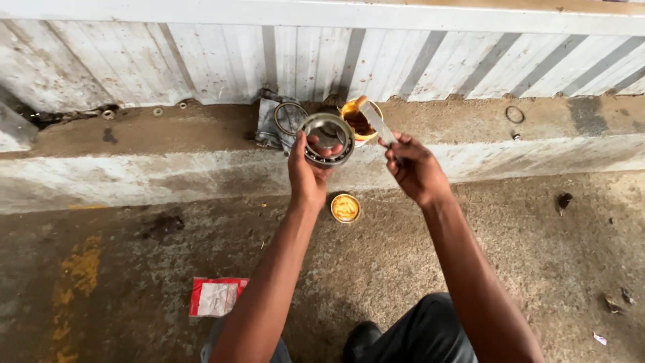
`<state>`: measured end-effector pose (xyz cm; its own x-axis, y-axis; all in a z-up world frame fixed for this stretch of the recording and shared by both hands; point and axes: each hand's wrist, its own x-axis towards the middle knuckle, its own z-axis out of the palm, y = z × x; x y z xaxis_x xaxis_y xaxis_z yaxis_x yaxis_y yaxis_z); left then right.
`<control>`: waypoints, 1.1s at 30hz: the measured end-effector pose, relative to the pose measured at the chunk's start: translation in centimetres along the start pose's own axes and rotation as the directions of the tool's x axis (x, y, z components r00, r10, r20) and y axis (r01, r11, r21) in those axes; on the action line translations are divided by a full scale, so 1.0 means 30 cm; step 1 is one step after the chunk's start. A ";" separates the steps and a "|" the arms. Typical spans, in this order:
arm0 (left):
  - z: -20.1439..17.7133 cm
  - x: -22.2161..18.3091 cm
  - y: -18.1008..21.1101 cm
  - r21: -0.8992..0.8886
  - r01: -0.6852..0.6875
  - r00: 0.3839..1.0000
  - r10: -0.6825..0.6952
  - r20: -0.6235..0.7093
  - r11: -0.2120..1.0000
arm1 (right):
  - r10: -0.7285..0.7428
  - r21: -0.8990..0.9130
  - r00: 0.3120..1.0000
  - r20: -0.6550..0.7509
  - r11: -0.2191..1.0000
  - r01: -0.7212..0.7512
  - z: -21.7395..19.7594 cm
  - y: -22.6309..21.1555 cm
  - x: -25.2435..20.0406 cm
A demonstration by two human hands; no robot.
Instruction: Cleaning a ball bearing with a rag and applying grease using a spatula.
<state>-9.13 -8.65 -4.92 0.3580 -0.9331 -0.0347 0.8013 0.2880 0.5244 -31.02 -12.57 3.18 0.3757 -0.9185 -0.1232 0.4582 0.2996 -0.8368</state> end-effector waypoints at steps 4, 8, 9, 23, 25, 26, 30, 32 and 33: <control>0.078 -0.081 0.084 -0.110 -0.026 0.999 0.031 0.038 0.994 | 0.002 0.084 1.000 -0.031 0.996 0.000 0.079 0.012 -0.165; 0.067 -0.150 0.140 -0.027 -0.123 0.991 0.124 0.045 0.992 | -0.033 -0.110 0.997 0.068 0.993 0.041 0.116 0.034 -0.286; 0.059 -0.174 0.158 -0.040 -0.119 0.989 0.122 0.086 0.992 | -0.042 -0.167 0.993 0.109 0.984 0.061 0.140 0.034 -0.318; 0.003 -0.261 0.344 -0.057 0.009 1.000 -0.007 0.028 0.998 | -0.136 -0.524 0.972 0.193 0.823 0.220 0.168 0.119 -0.342; -0.004 -0.262 0.348 -0.027 -0.001 1.000 0.002 0.024 1.000 | -0.156 -0.581 0.954 0.256 0.764 0.281 0.165 0.123 -0.344; 0.002 -0.264 0.358 -0.043 0.019 0.999 -0.017 0.044 0.999 | -0.198 -0.610 0.935 0.296 0.714 0.344 0.165 0.125 -0.346; -0.001 -0.255 0.358 -0.036 0.016 0.999 -0.015 0.038 0.999 | -0.261 -0.715 0.889 0.376 0.529 0.458 0.176 0.112 -0.364; -0.008 -0.245 0.349 -0.019 0.008 0.999 -0.007 0.033 1.000 | -0.277 -0.758 0.856 0.437 0.400 0.516 0.195 0.094 -0.368; -0.014 -0.242 0.341 0.001 0.001 1.000 -0.001 0.027 1.000 | -0.281 -0.783 0.822 0.496 0.265 0.563 0.203 0.086 -0.372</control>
<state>-3.33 1.17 0.36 0.3439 -0.9389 -0.0120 0.8014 0.2868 0.5249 -29.12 0.03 5.64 0.5791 -0.7111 0.3988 -0.2978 -0.6398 -0.7085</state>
